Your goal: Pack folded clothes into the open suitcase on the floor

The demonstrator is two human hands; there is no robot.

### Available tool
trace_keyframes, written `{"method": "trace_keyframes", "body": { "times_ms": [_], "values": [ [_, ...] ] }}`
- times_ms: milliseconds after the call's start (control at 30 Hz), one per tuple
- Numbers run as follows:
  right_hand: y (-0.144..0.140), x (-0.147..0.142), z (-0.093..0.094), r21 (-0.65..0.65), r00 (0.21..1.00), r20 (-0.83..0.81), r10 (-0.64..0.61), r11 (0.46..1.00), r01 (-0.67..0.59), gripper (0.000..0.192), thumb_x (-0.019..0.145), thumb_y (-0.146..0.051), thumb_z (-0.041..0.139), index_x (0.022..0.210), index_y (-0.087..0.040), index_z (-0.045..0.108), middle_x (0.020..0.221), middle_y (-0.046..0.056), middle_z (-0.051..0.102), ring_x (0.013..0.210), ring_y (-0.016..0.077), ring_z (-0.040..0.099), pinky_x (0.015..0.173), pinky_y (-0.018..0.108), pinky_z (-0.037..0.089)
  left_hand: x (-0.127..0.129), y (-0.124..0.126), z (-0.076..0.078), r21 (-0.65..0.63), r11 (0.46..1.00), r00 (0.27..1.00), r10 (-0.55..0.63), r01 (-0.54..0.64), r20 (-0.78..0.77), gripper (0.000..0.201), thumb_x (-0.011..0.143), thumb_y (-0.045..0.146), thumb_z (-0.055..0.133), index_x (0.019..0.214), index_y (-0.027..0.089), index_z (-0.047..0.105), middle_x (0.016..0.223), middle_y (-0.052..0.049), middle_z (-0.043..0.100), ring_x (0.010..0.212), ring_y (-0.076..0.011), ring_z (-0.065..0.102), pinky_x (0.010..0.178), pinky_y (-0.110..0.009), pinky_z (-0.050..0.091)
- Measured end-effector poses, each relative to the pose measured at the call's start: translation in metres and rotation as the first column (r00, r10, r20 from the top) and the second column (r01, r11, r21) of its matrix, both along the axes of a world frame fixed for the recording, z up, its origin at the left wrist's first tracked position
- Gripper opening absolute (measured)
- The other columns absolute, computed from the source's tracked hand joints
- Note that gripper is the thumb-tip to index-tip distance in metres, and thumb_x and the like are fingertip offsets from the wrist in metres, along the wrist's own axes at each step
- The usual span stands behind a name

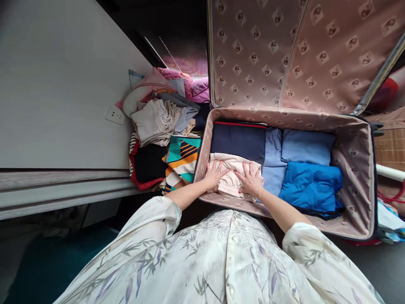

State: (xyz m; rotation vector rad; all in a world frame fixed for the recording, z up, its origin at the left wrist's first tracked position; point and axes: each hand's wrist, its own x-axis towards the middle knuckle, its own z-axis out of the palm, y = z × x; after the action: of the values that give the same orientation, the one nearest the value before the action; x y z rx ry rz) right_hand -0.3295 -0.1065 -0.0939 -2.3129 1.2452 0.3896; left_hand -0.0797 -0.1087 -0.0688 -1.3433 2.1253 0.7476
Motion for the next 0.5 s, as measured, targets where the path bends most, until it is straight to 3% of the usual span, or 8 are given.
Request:
{"method": "trace_keyframes", "body": {
  "times_ms": [167, 300, 400, 467, 500],
  "values": [
    [0.002, -0.002, -0.004, -0.04, 0.999, -0.031, 0.041, 0.998, -0.042, 0.111, 0.067, -0.049, 0.088, 0.162, -0.037, 0.032, 0.174, 0.018, 0.007, 0.154, 0.0549, -0.003, 0.105, 0.086, 0.018, -0.015, 0.002, 0.009, 0.038, 0.999, 0.999, 0.033, -0.035, 0.043, 0.143, 0.047, 0.018, 0.097, 0.165, 0.035, 0.018, 0.172, -0.021, -0.01, 0.155, -0.0521, -0.013, 0.111, -0.084, 0.002],
    [0.013, 0.0, 0.004, -0.141, 0.997, -0.079, 0.016, 0.99, -0.027, 0.104, 0.066, -0.039, 0.087, 0.159, -0.037, 0.04, 0.17, 0.019, 0.023, 0.152, 0.0574, 0.011, 0.104, 0.084, 0.026, -0.017, 0.002, 0.029, 0.069, 0.997, 0.999, 0.028, -0.031, 0.045, 0.135, 0.049, 0.028, 0.098, 0.164, 0.031, 0.028, 0.172, -0.023, 0.002, 0.155, -0.0557, -0.003, 0.112, -0.084, 0.007],
    [0.025, 0.009, 0.014, -0.207, 0.997, -0.077, -0.025, 0.978, 0.008, 0.093, 0.07, -0.034, 0.084, 0.155, -0.038, 0.046, 0.166, 0.018, 0.034, 0.151, 0.0568, 0.019, 0.105, 0.08, 0.029, 0.003, -0.005, 0.054, 0.104, 0.995, 0.978, 0.011, 0.011, -0.207, 0.098, 0.067, 0.044, 0.089, 0.155, 0.03, 0.048, 0.166, -0.021, 0.031, 0.153, -0.0504, 0.024, 0.115, -0.074, 0.029],
    [0.031, 0.015, 0.023, -0.209, 0.996, -0.057, -0.066, 0.977, 0.052, 0.082, 0.078, -0.035, 0.077, 0.154, -0.036, 0.047, 0.162, 0.019, 0.039, 0.149, 0.0534, 0.029, 0.105, 0.075, 0.034, 0.033, -0.019, 0.077, 0.032, 0.999, 0.888, 0.038, -0.026, -0.458, 0.068, 0.083, 0.046, 0.076, 0.146, 0.029, 0.058, 0.155, -0.017, 0.051, 0.143, -0.0369, 0.049, 0.115, -0.054, 0.043],
    [0.033, 0.017, 0.027, -0.197, 0.995, -0.047, -0.084, 0.978, 0.073, 0.076, 0.082, -0.035, 0.072, 0.154, -0.034, 0.047, 0.161, 0.02, 0.042, 0.146, 0.0505, 0.035, 0.105, 0.071, 0.037, 0.053, -0.03, 0.088, -0.041, 0.993, 0.832, 0.07, -0.111, -0.551, 0.057, 0.09, 0.044, 0.069, 0.144, 0.028, 0.06, 0.149, -0.014, 0.057, 0.136, -0.0299, 0.057, 0.113, -0.043, 0.047]
  ]
}}
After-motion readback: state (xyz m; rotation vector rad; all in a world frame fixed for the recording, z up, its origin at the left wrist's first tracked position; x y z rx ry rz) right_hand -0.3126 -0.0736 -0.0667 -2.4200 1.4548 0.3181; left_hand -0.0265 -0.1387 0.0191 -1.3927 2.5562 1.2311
